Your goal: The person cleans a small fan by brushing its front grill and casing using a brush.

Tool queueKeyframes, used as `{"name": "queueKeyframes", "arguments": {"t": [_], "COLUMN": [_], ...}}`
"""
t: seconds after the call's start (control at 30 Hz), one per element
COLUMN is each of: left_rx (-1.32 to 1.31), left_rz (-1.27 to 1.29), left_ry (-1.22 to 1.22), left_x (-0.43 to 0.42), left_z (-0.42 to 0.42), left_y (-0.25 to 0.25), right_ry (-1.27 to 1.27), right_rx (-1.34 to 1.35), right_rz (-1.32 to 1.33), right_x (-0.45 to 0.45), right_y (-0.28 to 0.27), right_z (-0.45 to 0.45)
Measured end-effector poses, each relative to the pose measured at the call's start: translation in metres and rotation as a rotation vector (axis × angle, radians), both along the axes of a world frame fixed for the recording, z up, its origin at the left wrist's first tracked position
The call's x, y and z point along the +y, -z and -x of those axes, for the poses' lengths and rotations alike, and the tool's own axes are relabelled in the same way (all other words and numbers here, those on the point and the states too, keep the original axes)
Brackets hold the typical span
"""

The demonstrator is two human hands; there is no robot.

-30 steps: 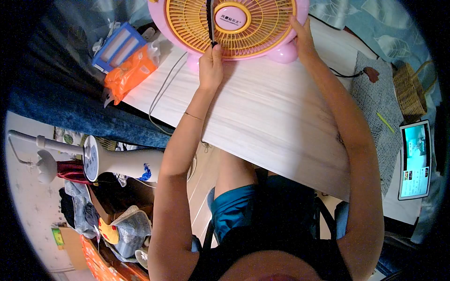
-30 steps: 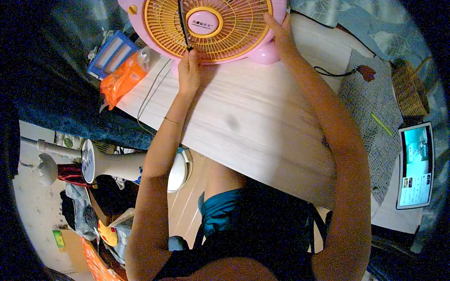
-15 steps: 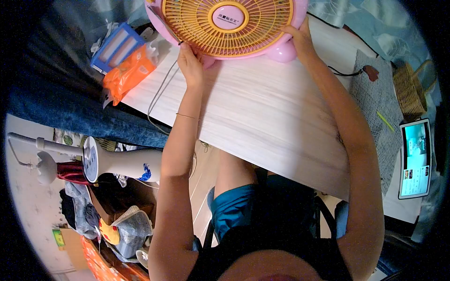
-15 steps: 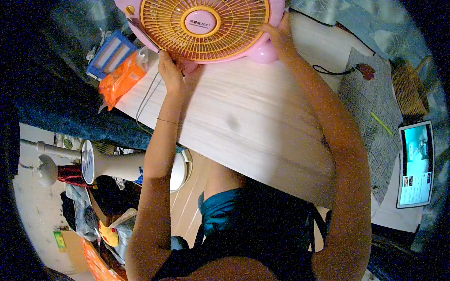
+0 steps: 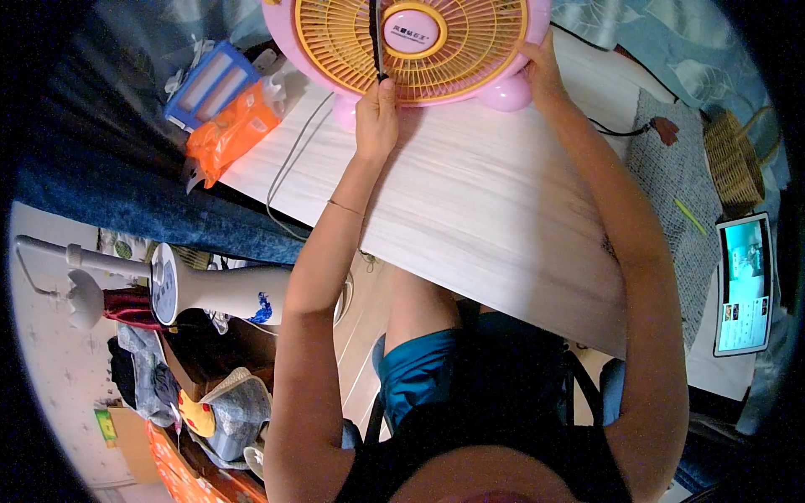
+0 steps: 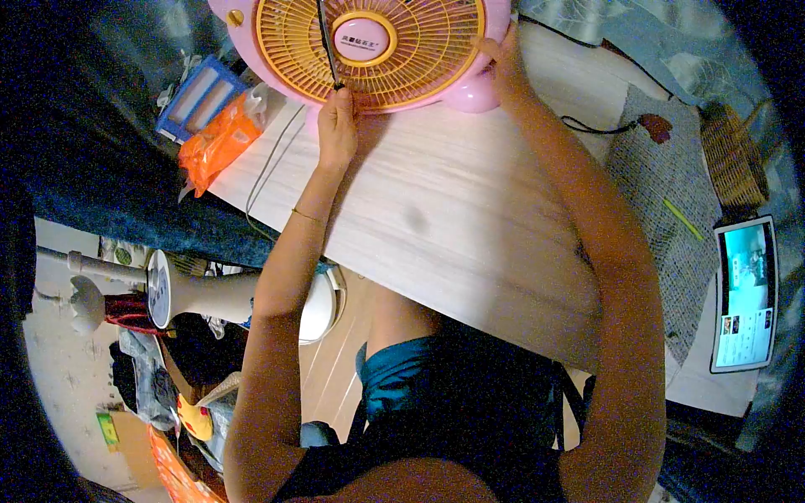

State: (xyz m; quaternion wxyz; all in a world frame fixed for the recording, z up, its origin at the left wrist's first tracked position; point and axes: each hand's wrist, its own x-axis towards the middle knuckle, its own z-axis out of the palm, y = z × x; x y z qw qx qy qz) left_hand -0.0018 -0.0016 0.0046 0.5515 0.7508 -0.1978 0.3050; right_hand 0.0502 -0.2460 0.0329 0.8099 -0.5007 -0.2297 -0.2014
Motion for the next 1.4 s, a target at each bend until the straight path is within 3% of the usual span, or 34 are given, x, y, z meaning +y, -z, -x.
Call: {"name": "queueKeyframes", "arguments": {"t": [0.07,0.17,0.27,0.33,0.4,0.53,0.77,0.97,1.07,1.27,1.37,1.4], "left_rx": [0.038,0.101,0.061,0.035,0.044,0.047,0.225,0.037,-0.033,0.026,0.026,-0.008], "left_rz": [0.003,0.023,0.126,0.357,0.721,0.499,0.560,0.202,0.030,-0.039,0.156,0.292], "left_ry": [-0.012,-0.007,0.007,0.043,0.104,0.014,0.208,0.099,0.019,-0.020,0.036,0.025], "left_x": [0.003,0.003,0.020,0.015,-0.012,0.024,0.015,0.002,-0.009,-0.001,0.014,0.010], "left_z": [-0.004,0.001,-0.022,-0.013,0.038,0.006,-0.006,-0.011,0.004,0.003,-0.023,-0.011], "left_y": [0.004,-0.001,0.018,0.005,-0.052,-0.026,-0.001,0.013,0.000,0.002,0.019,0.003], "right_ry": [-0.051,0.110,0.086,0.138,0.154,0.124,0.160,-0.012,0.031,0.115,0.127,0.113], "right_rx": [0.008,-0.014,-0.017,-0.028,-0.032,-0.030,-0.012,-0.017,0.031,-0.053,-0.047,-0.044], "right_rz": [-0.059,0.086,0.148,0.219,0.226,0.168,0.252,0.025,0.002,0.182,0.238,0.236], "right_x": [0.003,0.004,0.000,-0.001,-0.003,-0.002,-0.004,-0.001,0.001,0.000,-0.002,-0.003], "right_y": [-0.010,-0.013,-0.007,-0.002,0.001,0.001,0.002,-0.002,-0.005,-0.005,-0.002,0.001], "right_z": [0.010,0.009,0.003,0.000,-0.003,-0.002,-0.002,0.002,0.004,0.003,0.002,0.000]}}
